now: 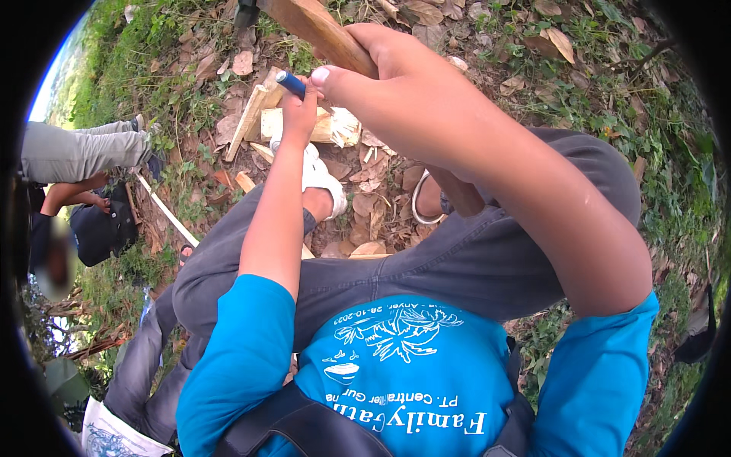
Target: The person sits on the ground and uses a hammer to drive a chisel into a piece of wood, splitting it into smaller pieces. The person repeatedly positions the chisel and strikes it to break down the wood.
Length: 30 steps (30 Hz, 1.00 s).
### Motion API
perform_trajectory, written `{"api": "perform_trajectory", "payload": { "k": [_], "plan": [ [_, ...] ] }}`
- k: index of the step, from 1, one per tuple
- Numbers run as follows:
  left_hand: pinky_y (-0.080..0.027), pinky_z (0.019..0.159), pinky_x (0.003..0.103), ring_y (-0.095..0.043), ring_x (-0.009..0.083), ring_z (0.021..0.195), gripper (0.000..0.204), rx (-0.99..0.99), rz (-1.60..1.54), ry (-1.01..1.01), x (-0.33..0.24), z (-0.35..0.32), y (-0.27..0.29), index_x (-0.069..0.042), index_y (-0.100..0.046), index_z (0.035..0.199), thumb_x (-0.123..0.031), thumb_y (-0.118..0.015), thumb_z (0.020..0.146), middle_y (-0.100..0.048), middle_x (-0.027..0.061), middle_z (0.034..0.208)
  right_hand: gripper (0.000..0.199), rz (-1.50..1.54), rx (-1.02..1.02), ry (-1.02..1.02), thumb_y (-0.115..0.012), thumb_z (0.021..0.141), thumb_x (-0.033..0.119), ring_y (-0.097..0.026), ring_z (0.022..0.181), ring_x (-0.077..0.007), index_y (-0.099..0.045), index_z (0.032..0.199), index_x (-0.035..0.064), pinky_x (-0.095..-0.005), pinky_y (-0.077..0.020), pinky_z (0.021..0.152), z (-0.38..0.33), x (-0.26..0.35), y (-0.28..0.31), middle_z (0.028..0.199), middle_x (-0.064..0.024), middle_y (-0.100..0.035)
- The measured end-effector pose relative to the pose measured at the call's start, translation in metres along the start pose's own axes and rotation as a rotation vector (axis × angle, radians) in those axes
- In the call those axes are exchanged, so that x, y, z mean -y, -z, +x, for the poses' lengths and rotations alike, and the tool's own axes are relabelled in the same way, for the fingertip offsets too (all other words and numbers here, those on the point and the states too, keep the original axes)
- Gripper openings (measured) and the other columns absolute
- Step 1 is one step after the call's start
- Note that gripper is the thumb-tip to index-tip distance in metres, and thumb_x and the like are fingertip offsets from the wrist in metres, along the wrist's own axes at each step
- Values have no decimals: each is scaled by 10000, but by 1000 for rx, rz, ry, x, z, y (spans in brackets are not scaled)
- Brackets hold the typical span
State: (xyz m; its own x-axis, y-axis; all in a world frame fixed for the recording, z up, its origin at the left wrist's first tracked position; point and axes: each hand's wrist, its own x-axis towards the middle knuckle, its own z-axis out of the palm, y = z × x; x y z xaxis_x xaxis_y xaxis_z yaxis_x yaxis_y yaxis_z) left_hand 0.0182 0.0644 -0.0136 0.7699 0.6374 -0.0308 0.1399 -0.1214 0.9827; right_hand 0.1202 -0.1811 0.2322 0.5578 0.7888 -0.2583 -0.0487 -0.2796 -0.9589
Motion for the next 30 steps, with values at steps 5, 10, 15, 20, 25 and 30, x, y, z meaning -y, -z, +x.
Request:
{"api": "perform_trajectory", "payload": {
  "k": [5, 10, 15, 20, 25, 30],
  "plan": [
    [-512, 773, 425, -665, 314, 839, 290, 86, 419, -231, 5, 3, -8, -46, -564, 1050, -320, -646, 1000, -671, 130, 873, 416, -41, -9, 64, -601, 1019, 300, -431, 567, -14, -556, 1369, 79, -205, -354, 489, -1, -2, -4, 743, 71, -479],
    [-498, 859, 453, -647, 402, 987, 297, 274, 574, -145, -11, 1, -16, -38, -576, 1103, -304, -644, 991, -673, 194, 983, 392, -46, -234, 460, -566, 1058, 305, -431, 619, -16, -558, 1342, 35, -215, -357, 527, 1, -2, -2, 795, 58, -494],
    [-502, 855, 443, -656, 373, 967, 274, 245, 544, -65, -23, -6, -11, -29, -582, 1073, -279, -652, 984, -675, 175, 972, 402, 259, -74, 645, -555, 1063, 268, -439, 711, -41, -481, 1386, 40, -235, -397, 639, 1, 10, 12, 868, 23, -503],
    [-506, 845, 439, -660, 363, 943, 276, 269, 496, -96, -24, -4, -15, -15, -583, 1044, -275, -653, 985, -679, 177, 965, 264, -493, -55, 1, -530, 1037, 235, -677, 894, -462, -495, 1191, 24, -512, -500, 756, 18, -89, -19, 929, -289, -674],
    [-496, 850, 454, -648, 381, 962, 288, 229, 538, -96, -18, -7, -7, -11, -582, 1055, -280, -656, 982, -669, 186, 975, 241, -93, -289, 254, -563, 1050, 242, -506, 602, -83, -599, 1135, 19, -302, -426, 562, 19, -30, 0, 716, -3, -552],
    [-501, 879, 443, -639, 391, 1003, 274, 284, 543, -11, -19, 1, -11, -29, -580, 1120, -234, -672, 964, -665, 190, 1028, 308, -44, -409, 525, -480, 1092, 241, -443, 559, -56, -521, 1340, 64, -241, -393, 499, 13, -22, -6, 758, 15, -496]
  ]
}}
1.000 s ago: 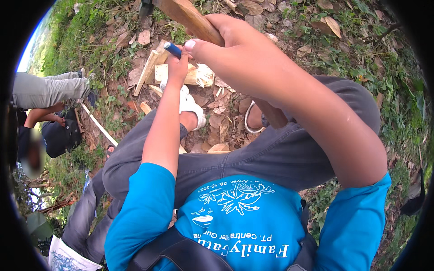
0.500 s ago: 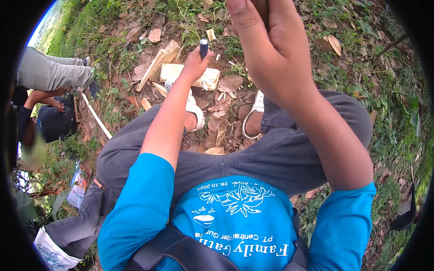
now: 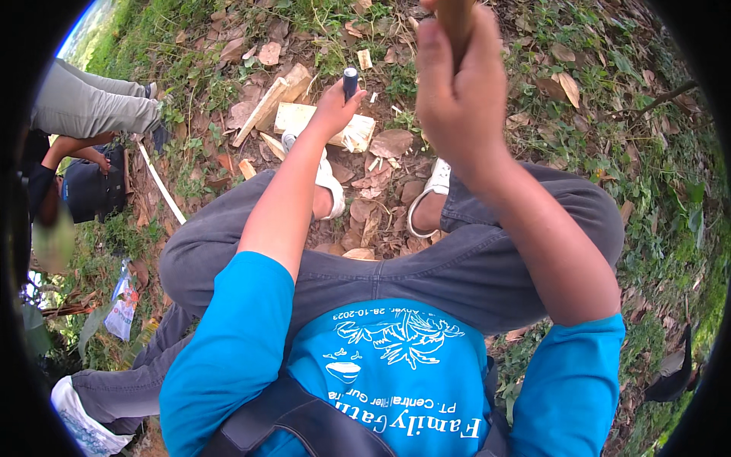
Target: The person sits on the ground and uses a hammer to drive a chisel into a piece of wood, splitting it into smaller pieces. The person repeatedly positions the chisel and strikes it to break down the wood.
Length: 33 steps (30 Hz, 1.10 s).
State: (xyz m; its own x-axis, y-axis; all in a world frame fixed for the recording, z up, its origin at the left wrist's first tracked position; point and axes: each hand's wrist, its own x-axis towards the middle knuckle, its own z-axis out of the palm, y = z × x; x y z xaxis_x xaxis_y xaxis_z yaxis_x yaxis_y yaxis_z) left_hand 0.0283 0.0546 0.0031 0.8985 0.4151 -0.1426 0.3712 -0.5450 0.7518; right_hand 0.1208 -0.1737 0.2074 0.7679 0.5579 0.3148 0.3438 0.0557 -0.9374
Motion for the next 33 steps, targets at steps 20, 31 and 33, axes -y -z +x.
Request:
{"api": "perform_trajectory", "payload": {
  "k": [20, 31, 33],
  "plan": [
    [-484, 894, 458, -622, 401, 1014, 415, -126, -49, -123, 13, -21, -2, -21, -581, 1091, -427, -602, 1005, -650, 168, 1030, 359, 180, 6, -116, -480, 1098, 234, -348, 555, 19, -479, 1407, 51, -156, -295, 448, 5, 24, 3, 742, 72, -413],
    [-487, 877, 473, -625, 428, 1047, 330, -114, -48, -89, 13, -20, -1, -28, -587, 1137, -322, -629, 996, -666, 206, 1095, 289, 15, 100, -91, -543, 1071, 205, -383, 553, 1, -529, 1328, 71, -183, -321, 484, 6, 13, -15, 742, 56, -459],
    [-489, 863, 469, -628, 432, 1010, 334, -138, -47, -102, 17, -21, 0, -31, -585, 1134, -333, -624, 997, -663, 196, 1034, 301, 218, 2, 22, -479, 1094, 208, -339, 523, 8, -460, 1366, 78, -160, -294, 441, 20, 33, -8, 754, 47, -429]
  ]
}}
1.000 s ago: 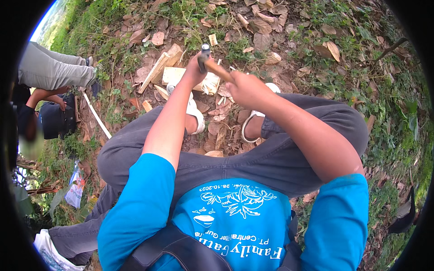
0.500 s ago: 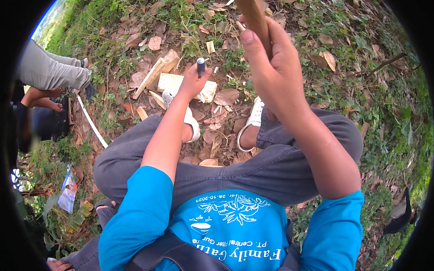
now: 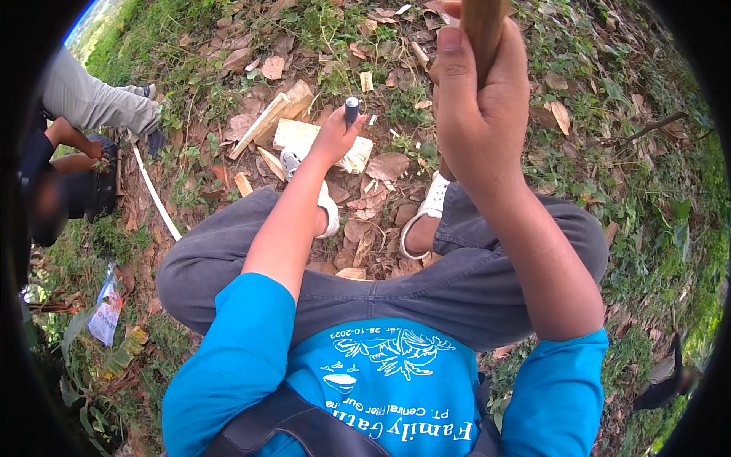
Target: The person sits on the ground and uses a hammer to drive a chisel into a piece of wood, splitting it into smaller pieces. The person repeatedly positions the chisel and strikes it to break down the wood.
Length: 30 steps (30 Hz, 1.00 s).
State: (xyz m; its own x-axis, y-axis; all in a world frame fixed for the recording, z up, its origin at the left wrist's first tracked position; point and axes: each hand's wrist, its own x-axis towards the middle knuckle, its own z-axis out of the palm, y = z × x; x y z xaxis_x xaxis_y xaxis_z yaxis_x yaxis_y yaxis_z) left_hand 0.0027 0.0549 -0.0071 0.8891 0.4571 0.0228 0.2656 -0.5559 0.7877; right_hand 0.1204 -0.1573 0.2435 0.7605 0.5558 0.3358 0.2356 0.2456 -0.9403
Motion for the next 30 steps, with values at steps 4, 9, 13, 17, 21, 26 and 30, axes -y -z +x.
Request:
{"api": "perform_trajectory", "payload": {
  "k": [4, 9, 13, 17, 21, 26, 30],
  "plan": [
    [-489, 843, 459, -625, 417, 960, 313, 67, -14, -35, -13, 12, -3, -20, -586, 1089, -316, -630, 997, -643, 189, 980, 211, -708, 460, -358, -522, 1052, 145, -565, 655, -193, -540, 1237, 47, -404, -485, 666, -52, -92, 18, 781, -81, -584],
    [-488, 847, 451, -627, 392, 949, 292, 69, 3, 13, -4, 0, 5, 5, -588, 1043, -278, -640, 993, -641, 194, 987, 201, -356, 180, -250, -596, 1024, 190, -540, 604, -132, -588, 1132, 19, -319, -435, 571, -17, -24, 0, 728, -74, -593],
    [-486, 803, 407, -624, 318, 889, 264, 55, -10, -27, -7, 9, -1, 5, -602, 984, -253, -661, 984, -640, 165, 933, 213, -398, 113, -73, -577, 1021, 176, -641, 680, -266, -538, 1172, 30, -390, -484, 624, -34, -54, 5, 779, -159, -646],
    [-501, 807, 413, -651, 310, 886, 263, 123, 7, -52, -6, 5, 9, 14, -612, 993, -232, -696, 955, -657, 178, 938, 226, -679, 469, -451, -587, 993, 236, -677, 769, -399, -578, 1057, 19, -502, -499, 704, -38, -84, 18, 833, -243, -676],
    [-530, 755, 404, -680, 273, 778, 242, 161, 24, 30, -19, 18, 17, -27, -675, 922, -248, -766, 879, -692, 129, 804, 277, -422, 248, -375, -612, 1002, 282, -603, 651, -203, -614, 1108, 26, -386, -475, 622, -23, -53, 23, 747, -105, -636],
    [-581, 752, 402, -731, 309, 830, 154, 478, 804, -178, -109, 59, 45, -80, -740, 908, -225, -731, 859, -750, 125, 892, 361, -280, 175, -492, -573, 1039, 358, -429, 541, -9, -577, 1282, 91, -200, -382, 458, -2, -32, 31, 754, 55, -485],
    [-602, 731, 383, -751, 248, 941, 170, 901, 1533, -43, -131, 72, -7, -104, -787, 988, -178, -691, 869, -774, 62, 1035, 353, -197, 216, -583, -556, 1050, 340, -361, 504, 15, -566, 1290, 83, -178, -343, 423, -7, -32, 30, 735, 68, -448]
  ]
}}
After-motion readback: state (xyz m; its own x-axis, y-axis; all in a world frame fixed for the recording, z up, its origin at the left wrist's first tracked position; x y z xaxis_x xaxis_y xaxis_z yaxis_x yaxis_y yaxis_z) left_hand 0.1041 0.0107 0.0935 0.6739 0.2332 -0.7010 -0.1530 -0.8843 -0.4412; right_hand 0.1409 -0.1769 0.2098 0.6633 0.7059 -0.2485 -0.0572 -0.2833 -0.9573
